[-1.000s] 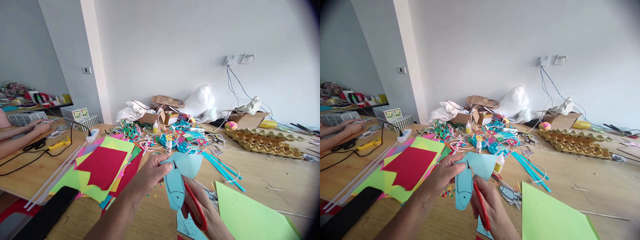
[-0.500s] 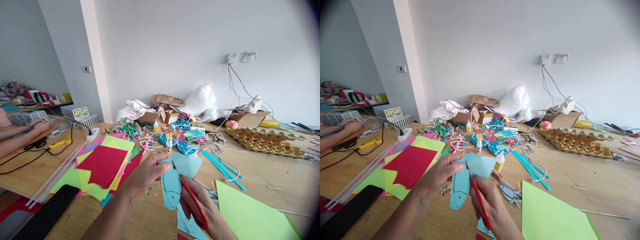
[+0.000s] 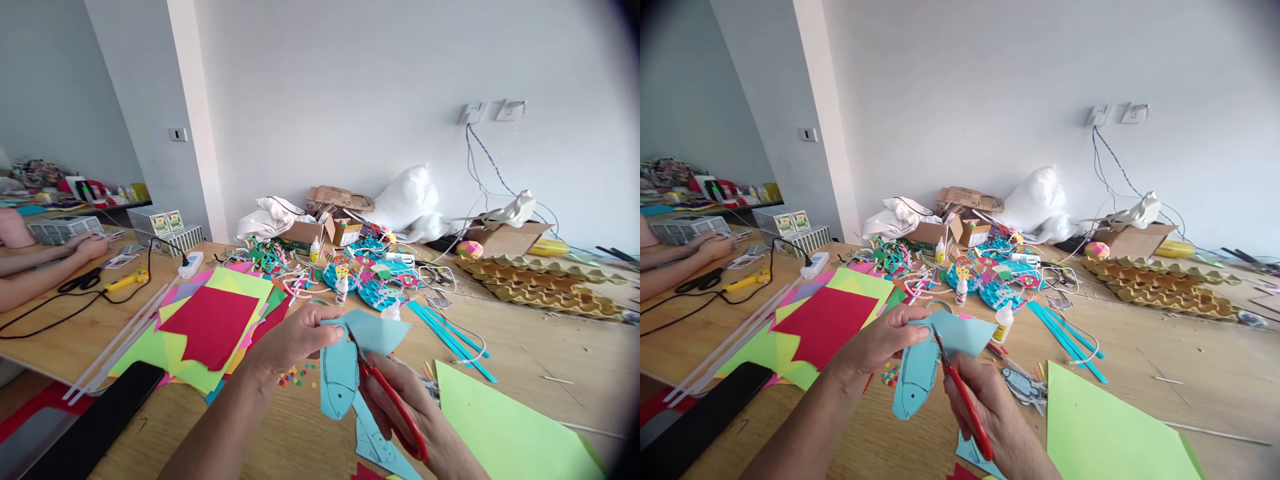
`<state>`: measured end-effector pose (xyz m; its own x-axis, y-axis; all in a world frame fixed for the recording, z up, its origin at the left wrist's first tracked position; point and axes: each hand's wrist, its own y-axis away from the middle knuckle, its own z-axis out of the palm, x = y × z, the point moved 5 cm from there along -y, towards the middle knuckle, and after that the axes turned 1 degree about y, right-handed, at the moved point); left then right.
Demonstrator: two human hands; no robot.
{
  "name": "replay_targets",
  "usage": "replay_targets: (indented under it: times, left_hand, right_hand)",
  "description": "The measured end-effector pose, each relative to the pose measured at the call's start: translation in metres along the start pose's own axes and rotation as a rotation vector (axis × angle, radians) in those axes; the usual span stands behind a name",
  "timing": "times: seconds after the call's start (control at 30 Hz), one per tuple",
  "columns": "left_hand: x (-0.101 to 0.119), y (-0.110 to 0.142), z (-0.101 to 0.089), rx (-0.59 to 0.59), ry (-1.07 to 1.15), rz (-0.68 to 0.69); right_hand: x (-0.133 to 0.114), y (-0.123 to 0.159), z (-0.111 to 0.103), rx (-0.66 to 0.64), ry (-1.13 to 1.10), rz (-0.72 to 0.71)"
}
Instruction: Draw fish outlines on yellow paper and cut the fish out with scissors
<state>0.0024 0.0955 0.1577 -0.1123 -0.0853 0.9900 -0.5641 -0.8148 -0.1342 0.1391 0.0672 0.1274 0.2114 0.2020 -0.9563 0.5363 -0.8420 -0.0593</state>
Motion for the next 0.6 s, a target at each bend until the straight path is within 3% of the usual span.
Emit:
replay_targets:
  times: [0.37, 0.6]
  left_hand:
    - [0.0041, 0.0014, -0.0041, -0.075, -0.077, -0.040]
    - [0.0016, 0.0004, -0.0057, -0.032, -0.099, -0.086]
  right_hand:
    - [-0.0033, -0.0004, -0.0059, -0.064, 0.232, 0.031]
    - [-0.0032, -0.0021, -0.0031, -0.093, 0.156, 0.029]
